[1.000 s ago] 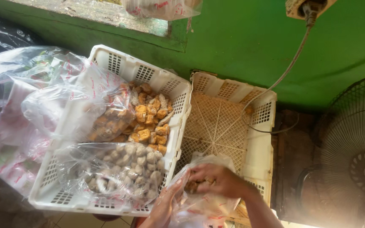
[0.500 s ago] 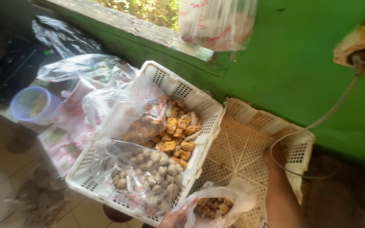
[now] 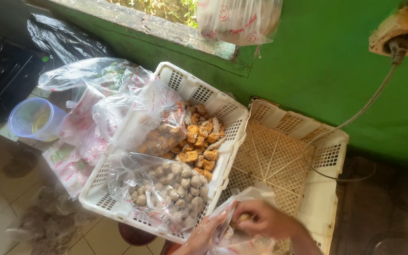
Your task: The person packs fried food items from white plastic baskets into clear plastic bags. They repeatedly pick up pieces of fried food and place them into bags, then set the filled bags aside.
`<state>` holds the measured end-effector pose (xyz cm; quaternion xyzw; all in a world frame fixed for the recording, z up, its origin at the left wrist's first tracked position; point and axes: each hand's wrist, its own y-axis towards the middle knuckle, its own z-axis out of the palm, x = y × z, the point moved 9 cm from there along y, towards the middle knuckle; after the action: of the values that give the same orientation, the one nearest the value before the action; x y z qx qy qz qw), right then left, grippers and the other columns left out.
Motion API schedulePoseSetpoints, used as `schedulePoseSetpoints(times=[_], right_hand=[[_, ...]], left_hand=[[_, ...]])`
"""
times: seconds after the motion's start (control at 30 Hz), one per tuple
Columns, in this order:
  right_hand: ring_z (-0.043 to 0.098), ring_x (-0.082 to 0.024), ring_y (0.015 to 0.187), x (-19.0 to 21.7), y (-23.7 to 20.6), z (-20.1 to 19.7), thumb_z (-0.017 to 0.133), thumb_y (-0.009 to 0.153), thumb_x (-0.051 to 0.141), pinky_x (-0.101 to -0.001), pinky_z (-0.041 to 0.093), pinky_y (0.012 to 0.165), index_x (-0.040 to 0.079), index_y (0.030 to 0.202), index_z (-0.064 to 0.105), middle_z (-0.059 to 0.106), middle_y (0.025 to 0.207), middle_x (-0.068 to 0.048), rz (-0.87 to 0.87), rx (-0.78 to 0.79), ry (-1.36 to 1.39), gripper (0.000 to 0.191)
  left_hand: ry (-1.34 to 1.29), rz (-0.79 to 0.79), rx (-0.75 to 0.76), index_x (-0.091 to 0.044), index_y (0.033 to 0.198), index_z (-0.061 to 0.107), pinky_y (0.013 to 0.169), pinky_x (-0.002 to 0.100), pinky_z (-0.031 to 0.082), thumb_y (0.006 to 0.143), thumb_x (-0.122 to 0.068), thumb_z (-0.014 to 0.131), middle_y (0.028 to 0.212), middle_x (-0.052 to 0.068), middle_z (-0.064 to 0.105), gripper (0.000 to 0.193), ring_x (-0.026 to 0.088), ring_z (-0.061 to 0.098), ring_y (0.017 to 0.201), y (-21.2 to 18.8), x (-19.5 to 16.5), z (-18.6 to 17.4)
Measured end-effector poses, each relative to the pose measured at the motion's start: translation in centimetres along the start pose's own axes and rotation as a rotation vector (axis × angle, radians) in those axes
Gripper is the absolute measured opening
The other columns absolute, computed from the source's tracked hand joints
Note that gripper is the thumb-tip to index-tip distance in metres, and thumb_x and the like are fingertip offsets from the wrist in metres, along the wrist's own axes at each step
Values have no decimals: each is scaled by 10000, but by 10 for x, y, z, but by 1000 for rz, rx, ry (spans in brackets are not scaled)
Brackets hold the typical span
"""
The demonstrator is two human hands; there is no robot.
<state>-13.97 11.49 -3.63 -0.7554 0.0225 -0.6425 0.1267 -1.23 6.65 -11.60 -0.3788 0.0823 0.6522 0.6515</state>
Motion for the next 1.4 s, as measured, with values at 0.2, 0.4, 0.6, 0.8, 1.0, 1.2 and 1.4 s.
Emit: schedulePoseSetpoints(times=[0.2, 0.4, 0.6, 0.8, 1.0, 1.2, 1.4], right_hand=[[666, -165, 622, -3, 7, -24, 578, 990, 326, -355, 570, 613, 145, 985, 725, 722, 761, -43, 532, -247, -235, 233], [698, -322, 874, 21, 134, -66, 707, 850, 239, -512, 556, 725, 45, 1108, 728, 756, 1055, -185, -121, -664, -865, 324], [709, -223, 902, -30, 193, -65, 622, 1015, 177, -359, 597, 755, 125, 1172, 707, 771, 1028, -106, 462, -420, -1101, 186], [635, -152, 768, 10, 83, -89, 801, 906, 203, -291, 547, 707, 74, 1156, 748, 770, 928, -81, 159, -786, -128, 286], [727, -144, 916, -6, -5, 12, 829, 854, 218, -321, 632, 821, 53, 1111, 748, 760, 1030, -75, 254, -213, 64, 316], [777, -152, 831, -11, -21, 1, 698, 893, 393, -318, 613, 814, 148, 1001, 747, 811, 943, -39, 549, -550, -179, 272], [729, -242, 861, 21, 69, -46, 700, 921, 321, -382, 569, 796, 154, 1003, 751, 765, 926, -66, 305, -689, -545, 193]], left_hand=[[-96, 15, -9, -23, 1552, 396, 1105, 333, 376, 999, -303, 510, 1610, 4, 426, 630, 120, 410, 1427, -9, -4, -14], [183, 131, 56, 57, 1554, 370, 1237, 311, 199, 1062, -342, 453, 1673, 101, 379, 640, 180, 295, 1554, -25, -6, -19], [294, 115, 45, -5, 1574, 307, 1256, 311, 147, 1042, -354, 443, 1684, 72, 322, 650, 178, 231, 1574, -34, -6, -16], [117, -226, -229, -128, 1675, 449, 926, 407, 291, 1113, -348, 495, 1286, 462, 181, 605, 292, 351, 1065, -52, 10, -25], [39, -41, -74, -99, 1588, 414, 1014, 260, 416, 1016, -356, 473, 1474, 14, 548, 630, 115, 532, 1184, -39, -30, 18], [12, -108, -66, -85, 1528, 455, 1073, 224, 416, 991, -334, 509, 1478, -51, 569, 594, 51, 552, 1281, -33, -22, 17], [90, -214, -71, -26, 1280, 668, 690, 267, 480, 1003, -373, 573, 938, 3, 684, 454, 87, 607, 787, -46, 19, -14]])
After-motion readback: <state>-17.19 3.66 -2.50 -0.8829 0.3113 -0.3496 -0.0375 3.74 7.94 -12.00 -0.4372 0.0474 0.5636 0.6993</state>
